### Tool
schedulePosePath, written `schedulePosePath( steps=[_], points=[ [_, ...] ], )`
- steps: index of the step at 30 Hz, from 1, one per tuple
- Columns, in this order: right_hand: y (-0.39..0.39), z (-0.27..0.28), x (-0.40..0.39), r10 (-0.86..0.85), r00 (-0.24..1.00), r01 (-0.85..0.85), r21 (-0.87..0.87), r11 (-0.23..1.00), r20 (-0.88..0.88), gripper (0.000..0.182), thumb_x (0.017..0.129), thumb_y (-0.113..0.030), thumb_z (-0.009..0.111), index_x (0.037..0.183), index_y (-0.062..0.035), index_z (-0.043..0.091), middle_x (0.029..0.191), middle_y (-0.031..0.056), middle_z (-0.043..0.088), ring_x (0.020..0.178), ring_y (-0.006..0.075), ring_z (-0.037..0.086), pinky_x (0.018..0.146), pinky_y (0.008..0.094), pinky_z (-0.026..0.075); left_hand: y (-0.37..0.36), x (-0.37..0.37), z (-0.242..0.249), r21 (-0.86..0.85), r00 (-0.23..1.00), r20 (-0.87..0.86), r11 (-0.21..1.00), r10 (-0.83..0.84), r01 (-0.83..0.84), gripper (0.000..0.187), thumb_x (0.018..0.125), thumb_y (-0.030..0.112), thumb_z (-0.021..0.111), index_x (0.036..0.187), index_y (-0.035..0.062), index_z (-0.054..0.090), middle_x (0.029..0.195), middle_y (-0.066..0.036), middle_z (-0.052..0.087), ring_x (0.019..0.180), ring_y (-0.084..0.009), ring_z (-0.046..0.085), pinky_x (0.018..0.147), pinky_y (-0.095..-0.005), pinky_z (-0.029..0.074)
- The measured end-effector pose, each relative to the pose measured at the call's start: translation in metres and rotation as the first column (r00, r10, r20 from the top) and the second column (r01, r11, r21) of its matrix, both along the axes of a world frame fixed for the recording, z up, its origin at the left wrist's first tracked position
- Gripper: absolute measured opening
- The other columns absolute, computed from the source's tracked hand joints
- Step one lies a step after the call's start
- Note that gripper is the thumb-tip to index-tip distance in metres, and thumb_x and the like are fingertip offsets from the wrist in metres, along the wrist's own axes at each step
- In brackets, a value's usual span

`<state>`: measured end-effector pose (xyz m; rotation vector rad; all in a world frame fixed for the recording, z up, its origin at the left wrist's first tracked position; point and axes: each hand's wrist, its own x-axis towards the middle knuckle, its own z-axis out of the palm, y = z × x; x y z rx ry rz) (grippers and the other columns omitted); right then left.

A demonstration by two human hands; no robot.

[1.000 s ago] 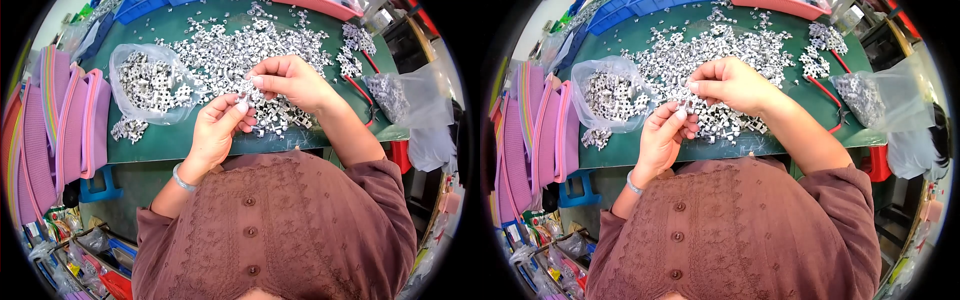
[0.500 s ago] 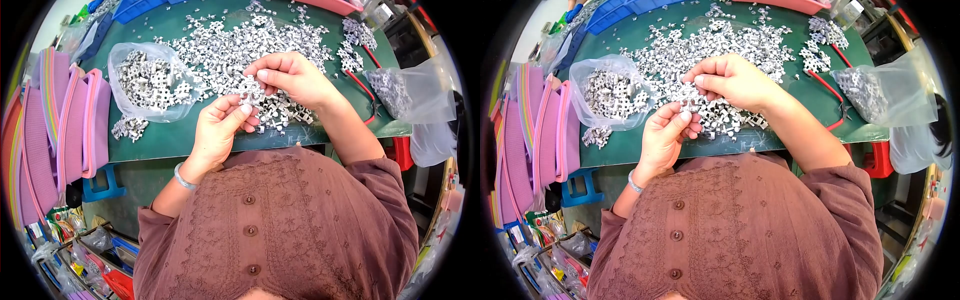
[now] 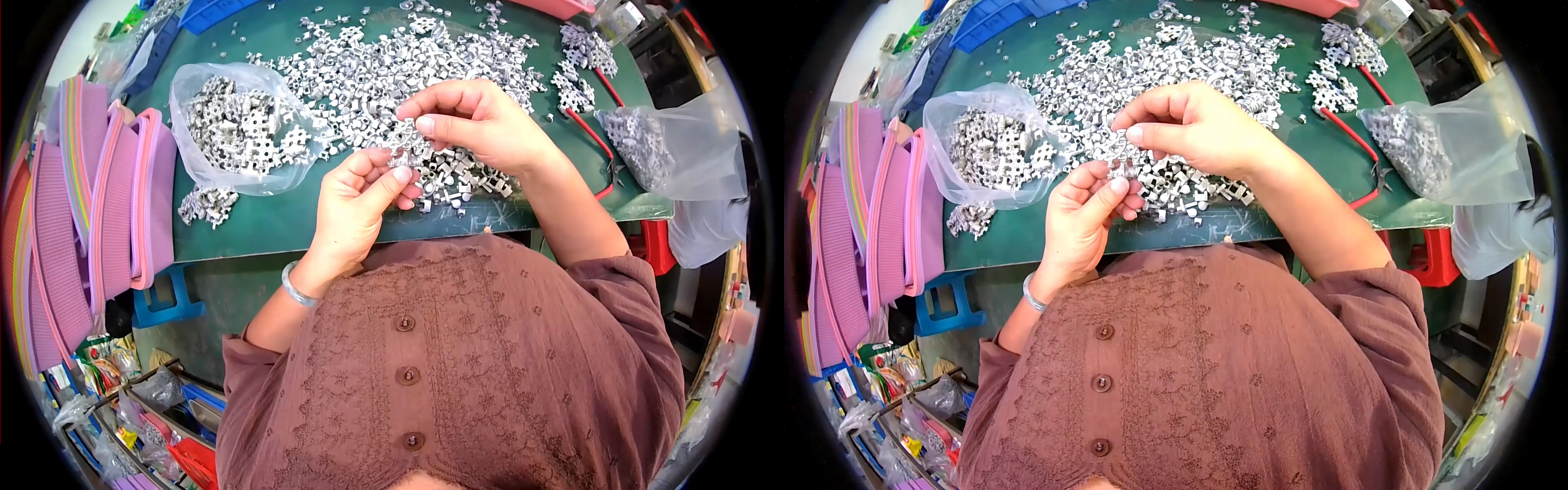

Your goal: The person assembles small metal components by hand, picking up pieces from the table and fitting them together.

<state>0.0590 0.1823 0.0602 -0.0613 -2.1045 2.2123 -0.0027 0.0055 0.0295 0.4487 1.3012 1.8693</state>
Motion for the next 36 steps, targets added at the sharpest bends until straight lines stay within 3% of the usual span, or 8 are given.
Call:
schedulePosePath(
  steps=[5,10,22,25,27,29,32,36],
  points=[
    [0.003,0.0,0.002,0.03,0.999,-0.03,0.006,1.0,-0.023,0.016,0.077,-0.007,0.061,0.091,-0.0003,0.061,0.081,0.002,0.061,0.075,0.0069,0.054,0.068,0.0204,0.044,0.0,0.005,0.0,-0.036,0.971,-0.227,0.996,0.075,-0.085,0.015,0.078,-0.001,0.057,0.092,-0.0006,0.051,0.078,-0.006,0.058,0.065,-0.0091,0.055,0.058,-0.0202,0.044],
    [0.004,-0.002,0.002,0.012,0.999,-0.01,0.051,0.999,-0.036,0.015,0.077,-0.008,0.06,0.091,-0.0013,0.062,0.084,0.0021,0.062,0.076,0.0067,0.054,0.069,0.0211,0.044,-0.001,0.003,-0.005,-0.029,0.734,-0.672,0.986,0.101,-0.162,0.018,0.074,-0.003,0.061,0.091,-0.0019,0.054,0.075,-0.001,0.055,0.063,-0.0044,0.048,0.058,-0.0175,0.041],
    [0.005,-0.002,0.003,0.009,1.0,-0.006,0.101,0.995,-0.029,0.016,0.078,-0.007,0.058,0.092,-0.0018,0.062,0.084,0.001,0.06,0.076,0.0058,0.053,0.067,0.02,0.042,0.002,0.002,0.005,0.007,0.519,-0.843,0.969,0.139,-0.249,0.017,0.069,-0.003,0.064,0.085,-0.0026,0.056,0.071,-0.003,0.054,0.058,-0.0048,0.049,0.05,-0.0171,0.04],
    [0.006,-0.004,0.003,-0.001,1.0,0.003,0.101,0.995,-0.017,0.015,0.078,-0.007,0.058,0.091,-0.0017,0.062,0.082,0.0004,0.059,0.073,0.0053,0.052,0.064,0.0192,0.042,0.001,0.001,0.004,-0.015,0.56,-0.821,0.976,0.111,-0.216,0.016,0.073,-0.002,0.062,0.087,-0.0024,0.056,0.073,-0.003,0.055,0.06,-0.0053,0.05,0.052,-0.0176,0.041],
    [0.004,-0.004,0.003,-0.021,1.0,0.02,0.081,0.997,0.002,0.014,0.079,-0.008,0.057,0.09,-0.002,0.062,0.08,-0.0001,0.059,0.07,0.0049,0.052,0.062,0.0189,0.042,0.003,0.003,-0.003,-0.029,0.835,-0.537,0.987,0.118,-0.159,0.015,0.075,0.0,0.061,0.09,-0.0018,0.056,0.074,-0.004,0.056,0.061,-0.0065,0.051,0.055,-0.0183,0.042],
    [0.002,0.0,0.003,-0.046,0.998,0.045,0.047,0.998,0.036,0.013,0.079,-0.009,0.057,0.089,-0.0023,0.062,0.076,-0.0009,0.059,0.065,0.0045,0.051,0.059,0.0184,0.041,0.002,0.003,-0.003,-0.07,0.982,-0.185,0.996,0.034,-0.048,0.016,0.081,0.004,0.056,0.095,-0.0006,0.054,0.078,-0.007,0.059,0.065,-0.0108,0.056,0.059,-0.0209,0.045],
    [0.001,0.0,0.003,-0.043,0.995,0.043,0.003,0.999,0.095,0.013,0.08,-0.011,0.056,0.088,-0.0031,0.063,0.072,-0.0021,0.058,0.06,0.0039,0.049,0.055,0.0181,0.04,0.003,0.001,-0.004,-0.007,0.996,0.07,0.999,-0.052,0.053,0.015,0.082,0.005,0.054,0.096,-0.0002,0.054,0.081,-0.01,0.061,0.067,-0.0142,0.059,0.059,-0.0234,0.047],
    [0.001,-0.001,0.003,-0.037,0.994,0.037,-0.003,0.999,0.102,0.016,0.081,-0.014,0.055,0.09,-0.003,0.063,0.066,-0.0016,0.057,0.058,0.0044,0.049,0.053,0.0179,0.039,0.002,0.002,-0.004,-0.015,0.983,0.162,0.996,-0.089,0.093,0.014,0.084,0.008,0.051,0.096,0.0012,0.054,0.083,-0.012,0.061,0.069,-0.017,0.06,0.06,-0.0257,0.048]
  ],
)
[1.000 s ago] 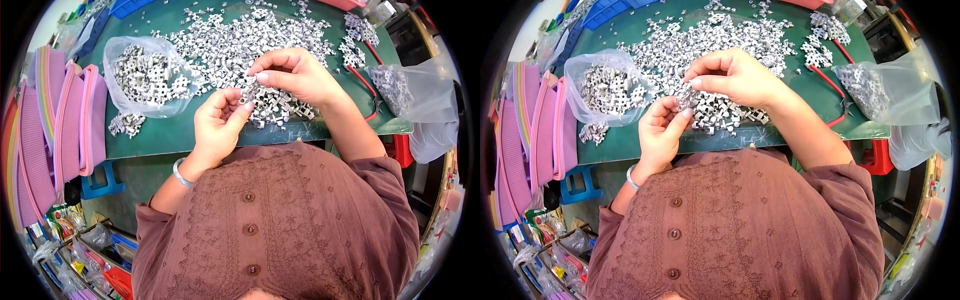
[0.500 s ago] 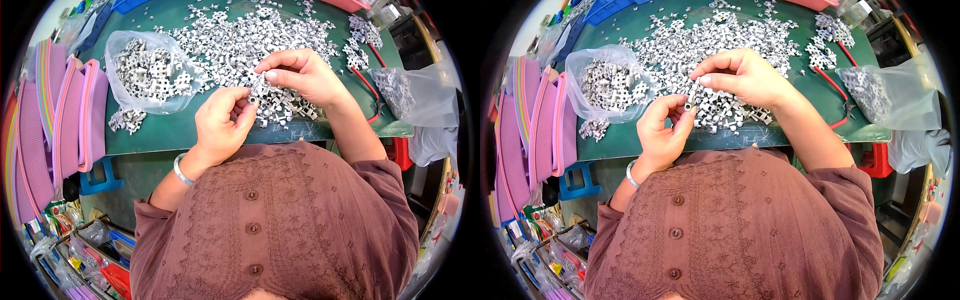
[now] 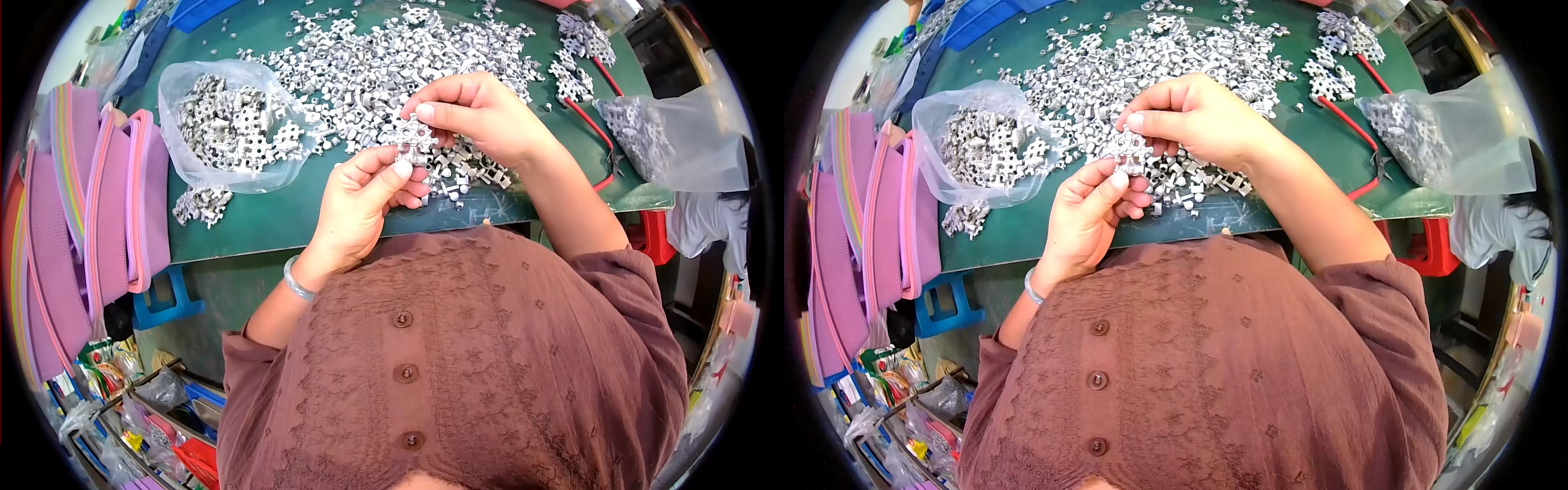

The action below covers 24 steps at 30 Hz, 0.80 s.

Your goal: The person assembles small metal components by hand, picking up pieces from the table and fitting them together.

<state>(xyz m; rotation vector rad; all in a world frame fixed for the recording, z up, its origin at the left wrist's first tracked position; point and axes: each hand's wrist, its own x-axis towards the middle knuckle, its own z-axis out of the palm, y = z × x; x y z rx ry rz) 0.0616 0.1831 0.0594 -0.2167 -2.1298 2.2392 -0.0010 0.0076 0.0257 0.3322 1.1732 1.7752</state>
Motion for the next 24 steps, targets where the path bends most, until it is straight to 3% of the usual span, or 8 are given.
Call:
schedulePosePath(
  steps=[24],
  points=[
    [0.006,-0.012,-0.001,0.036,0.999,-0.037,-0.063,0.997,-0.021,0.017,0.082,-0.011,0.053,0.092,-0.0012,0.062,0.073,0.0004,0.06,0.058,0.0051,0.05,0.054,0.0185,0.041,-0.001,0.001,-0.002,0.033,0.996,0.087,0.999,-0.01,0.007,0.019,0.084,0.011,0.054,0.098,-0.0008,0.055,0.084,-0.011,0.061,0.07,-0.0161,0.06,0.063,-0.0243,0.049]
  ],
)
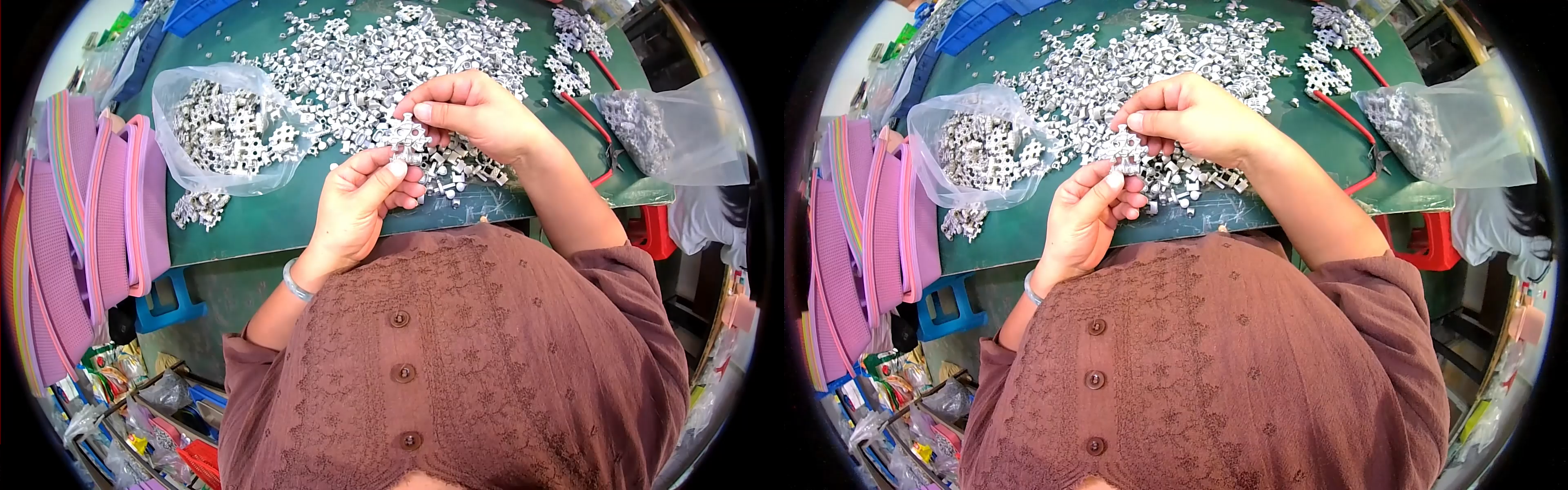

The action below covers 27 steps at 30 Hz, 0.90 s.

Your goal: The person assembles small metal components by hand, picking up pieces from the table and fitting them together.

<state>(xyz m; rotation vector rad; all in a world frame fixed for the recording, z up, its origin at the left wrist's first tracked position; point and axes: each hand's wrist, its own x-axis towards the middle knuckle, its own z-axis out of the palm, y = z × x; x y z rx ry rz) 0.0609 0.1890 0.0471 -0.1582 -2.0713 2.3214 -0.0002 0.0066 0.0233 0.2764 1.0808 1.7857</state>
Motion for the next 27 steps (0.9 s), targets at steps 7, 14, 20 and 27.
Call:
schedulePosePath(
  steps=[7,14,20,27],
  points=[
    [0.0003,0.0,-0.0008,-0.002,1.0,0.002,0.018,1.0,0.008,0.017,0.081,-0.011,0.054,0.092,-0.0017,0.063,0.069,0.0001,0.058,0.059,0.0048,0.05,0.054,0.0184,0.042,-0.0005,-0.0002,-0.0012,0.001,1.0,0.002,1.0,0.004,-0.004,0.018,0.083,0.01,0.054,0.098,0.0,0.054,0.083,-0.01,0.061,0.07,-0.0163,0.06,0.062,-0.0246,0.049],
    [0.0006,0.0005,-0.0005,0.012,1.0,-0.013,0.016,1.0,0.021,0.016,0.081,-0.01,0.054,0.093,-0.0014,0.062,0.075,0.0007,0.061,0.057,0.0051,0.05,0.053,0.0183,0.04,-0.0008,-0.0003,-0.0007,0.0,1.0,0.004,1.0,0.002,-0.002,0.017,0.083,0.01,0.055,0.097,0.0004,0.054,0.082,-0.01,0.061,0.069,-0.0164,0.06,0.062,-0.0247,0.049],
    [-0.0008,0.0025,-0.0003,0.001,1.0,-0.002,0.04,0.999,0.024,0.016,0.081,-0.011,0.054,0.091,-0.0014,0.061,0.072,-0.0002,0.059,0.057,0.005,0.05,0.053,0.0178,0.04,-0.0016,-0.001,-0.0018,0.008,1.0,0.019,1.0,-0.001,0.001,0.018,0.083,0.01,0.054,0.099,0.0002,0.053,0.083,-0.011,0.061,0.071,-0.017,0.06,0.063,-0.0254,0.049],
    [-0.0016,0.0005,-0.0021,0.005,1.0,-0.006,0.073,0.997,0.018,0.016,0.08,-0.018,0.057,0.085,-0.0025,0.06,0.066,-0.0015,0.056,0.059,0.005,0.05,0.054,0.0191,0.041,0.0033,0.0007,0.0016,0.053,1.0,0.012,0.998,0.021,-0.022,0.024,0.086,0.009,0.048,0.109,0.0025,0.046,0.09,-0.014,0.058,0.077,-0.0198,0.06,0.065,-0.0283,0.05]
  ],
)
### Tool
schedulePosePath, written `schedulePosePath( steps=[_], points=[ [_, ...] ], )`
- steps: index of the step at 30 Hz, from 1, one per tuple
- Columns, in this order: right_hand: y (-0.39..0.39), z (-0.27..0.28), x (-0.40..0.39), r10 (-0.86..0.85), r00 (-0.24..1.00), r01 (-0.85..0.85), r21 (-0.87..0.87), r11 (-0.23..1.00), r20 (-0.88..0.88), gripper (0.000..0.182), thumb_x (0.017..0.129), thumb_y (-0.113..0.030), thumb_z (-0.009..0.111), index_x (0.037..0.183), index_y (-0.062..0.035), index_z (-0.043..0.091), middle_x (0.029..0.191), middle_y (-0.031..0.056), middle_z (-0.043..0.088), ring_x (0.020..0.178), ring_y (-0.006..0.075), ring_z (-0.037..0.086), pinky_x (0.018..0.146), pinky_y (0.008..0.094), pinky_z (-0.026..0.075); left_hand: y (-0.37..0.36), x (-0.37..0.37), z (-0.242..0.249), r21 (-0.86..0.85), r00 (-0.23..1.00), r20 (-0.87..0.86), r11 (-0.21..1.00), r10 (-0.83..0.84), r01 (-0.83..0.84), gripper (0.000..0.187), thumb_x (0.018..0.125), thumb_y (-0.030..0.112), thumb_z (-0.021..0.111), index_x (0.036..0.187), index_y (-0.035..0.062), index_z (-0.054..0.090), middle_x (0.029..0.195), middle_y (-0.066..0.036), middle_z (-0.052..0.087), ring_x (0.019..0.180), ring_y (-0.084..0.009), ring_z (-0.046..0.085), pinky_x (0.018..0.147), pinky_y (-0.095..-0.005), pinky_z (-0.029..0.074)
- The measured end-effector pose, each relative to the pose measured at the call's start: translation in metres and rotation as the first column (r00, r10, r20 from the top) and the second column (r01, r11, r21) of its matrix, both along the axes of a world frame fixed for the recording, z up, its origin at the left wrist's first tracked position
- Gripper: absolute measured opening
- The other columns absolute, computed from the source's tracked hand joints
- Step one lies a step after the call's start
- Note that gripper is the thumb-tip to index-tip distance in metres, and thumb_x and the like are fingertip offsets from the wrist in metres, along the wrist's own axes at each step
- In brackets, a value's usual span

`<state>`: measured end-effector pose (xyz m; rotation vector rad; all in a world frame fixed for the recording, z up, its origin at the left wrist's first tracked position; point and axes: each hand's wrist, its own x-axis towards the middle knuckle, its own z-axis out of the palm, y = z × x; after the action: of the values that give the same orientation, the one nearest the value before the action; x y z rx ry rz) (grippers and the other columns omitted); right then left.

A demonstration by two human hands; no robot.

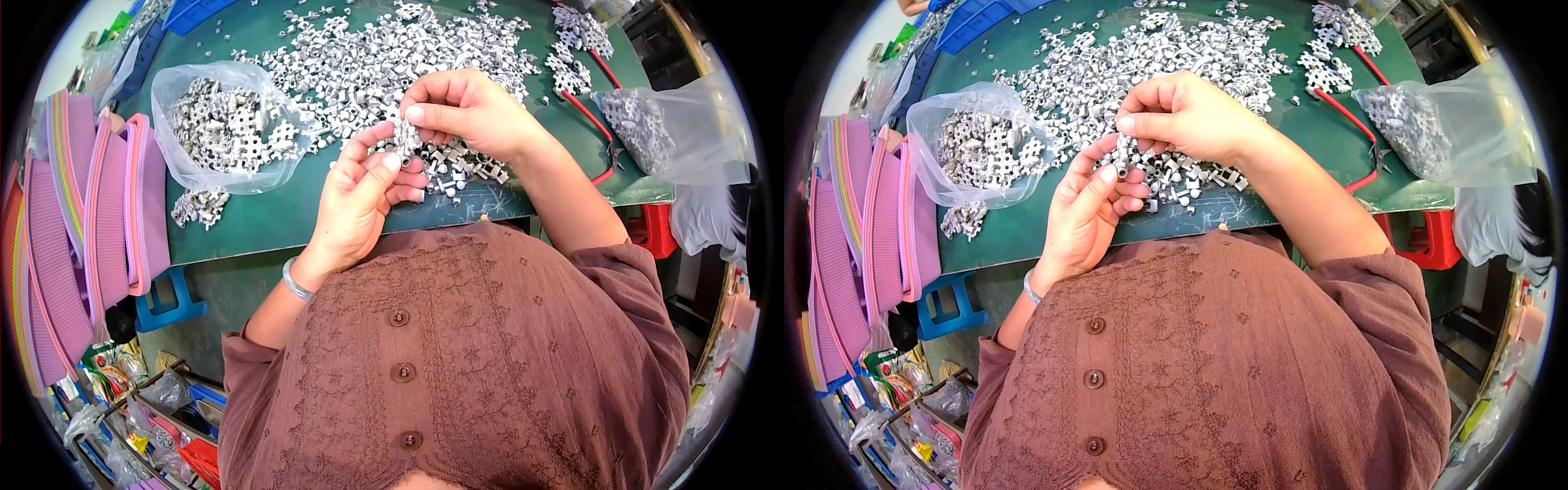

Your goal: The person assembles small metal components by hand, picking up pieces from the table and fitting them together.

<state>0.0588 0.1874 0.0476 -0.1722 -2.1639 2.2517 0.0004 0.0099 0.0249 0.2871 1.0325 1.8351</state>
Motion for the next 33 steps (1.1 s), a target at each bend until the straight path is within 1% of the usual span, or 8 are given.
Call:
schedulePosePath(
  steps=[3,6,9,12,15,23,26,33],
  points=[
    [0.0,0.0,0.0,-0.025,1.0,0.026,0.057,0.998,-0.009,0.016,0.08,-0.018,0.058,0.082,-0.0026,0.06,0.064,-0.0021,0.055,0.058,0.0047,0.048,0.052,0.0194,0.04,-0.003,-0.001,-0.006,0.093,0.996,0.078,0.995,-0.054,0.047,0.023,0.089,0.016,0.042,0.108,0.0034,0.046,0.089,-0.016,0.058,0.077,-0.0216,0.06,0.067,-0.0304,0.049],
    [-0.001,0.002,0.0,-0.041,0.999,0.042,0.093,0.995,-0.008,0.016,0.081,-0.019,0.058,0.08,-0.0027,0.06,0.062,-0.0031,0.052,0.056,0.0037,0.046,0.05,0.0187,0.037,-0.004,-0.004,-0.01,0.132,0.984,0.118,0.984,-0.132,0.116,0.029,0.092,0.023,0.034,0.106,0.0009,0.046,0.09,-0.018,0.058,0.077,-0.0236,0.059,0.067,-0.0322,0.049],
    [-0.001,0.001,0.0,-0.048,0.999,0.047,0.098,0.994,0.01,0.017,0.082,-0.019,0.056,0.078,-0.003,0.059,0.06,-0.0044,0.05,0.054,0.0023,0.042,0.049,0.0168,0.033,-0.004,-0.005,-0.008,0.129,0.981,0.096,0.98,-0.166,0.153,0.033,0.093,0.024,0.03,0.105,-0.002,0.046,0.091,-0.019,0.058,0.077,-0.0247,0.059,0.067,-0.0325,0.049],
    [-0.001,0.001,0.0,-0.066,0.997,0.062,0.101,0.993,0.033,0.018,0.083,-0.02,0.055,0.079,-0.0032,0.059,0.059,-0.0043,0.05,0.054,0.0024,0.042,0.049,0.0168,0.033,-0.003,-0.006,-0.009,0.153,0.968,0.161,0.974,-0.191,0.167,0.034,0.093,0.023,0.029,0.104,-0.0038,0.045,0.091,-0.02,0.058,0.078,-0.0253,0.059,0.067,-0.0325,0.049],
    [-0.001,0.003,0.001,-0.064,0.997,0.06,0.095,0.994,0.04,0.019,0.084,-0.021,0.053,0.082,-0.0032,0.06,0.059,-0.004,0.05,0.054,0.0027,0.042,0.049,0.0167,0.033,-0.001,-0.002,-0.006,0.106,0.977,0.138,0.983,-0.165,0.151,0.036,0.092,0.027,0.033,0.104,-0.0043,0.047,0.089,-0.016,0.059,0.075,-0.0222,0.06,0.064,-0.0291,0.048],
    [0.0,0.002,0.001,-0.039,0.999,0.038,0.036,0.999,0.027,0.019,0.084,-0.018,0.051,0.087,-0.0019,0.061,0.059,-0.003,0.05,0.054,0.0035,0.043,0.05,0.0169,0.035,-0.001,-0.003,-0.009,0.106,0.971,0.149,0.979,-0.187,0.173,0.036,0.091,0.028,0.033,0.105,-0.0032,0.047,0.089,-0.016,0.059,0.076,-0.0218,0.059,0.065,-0.0296,0.048],
    [0.004,0.002,0.001,-0.001,1.0,0.0,0.019,1.0,0.021,0.018,0.084,-0.015,0.05,0.09,-0.0005,0.06,0.063,-0.0007,0.053,0.058,0.0053,0.047,0.054,0.0186,0.04,-0.001,-0.003,-0.01,0.097,0.973,0.14,0.981,-0.183,0.17,0.036,0.091,0.028,0.034,0.104,-0.0029,0.048,0.088,-0.015,0.059,0.075,-0.0212,0.059,0.064,-0.0292,0.047],
    [0.004,0.001,0.001,0.023,1.0,-0.023,0.014,1.0,0.012,0.017,0.084,-0.012,0.049,0.09,-0.0008,0.06,0.064,-0.0006,0.053,0.059,0.0055,0.048,0.055,0.0189,0.041,-0.002,-0.004,-0.014,0.106,0.973,0.141,0.98,-0.18,0.166,0.034,0.091,0.027,0.036,0.101,-0.0024,0.05,0.086,-0.012,0.059,0.072,-0.0194,0.057,0.062,-0.0282,0.045]
  ],
)
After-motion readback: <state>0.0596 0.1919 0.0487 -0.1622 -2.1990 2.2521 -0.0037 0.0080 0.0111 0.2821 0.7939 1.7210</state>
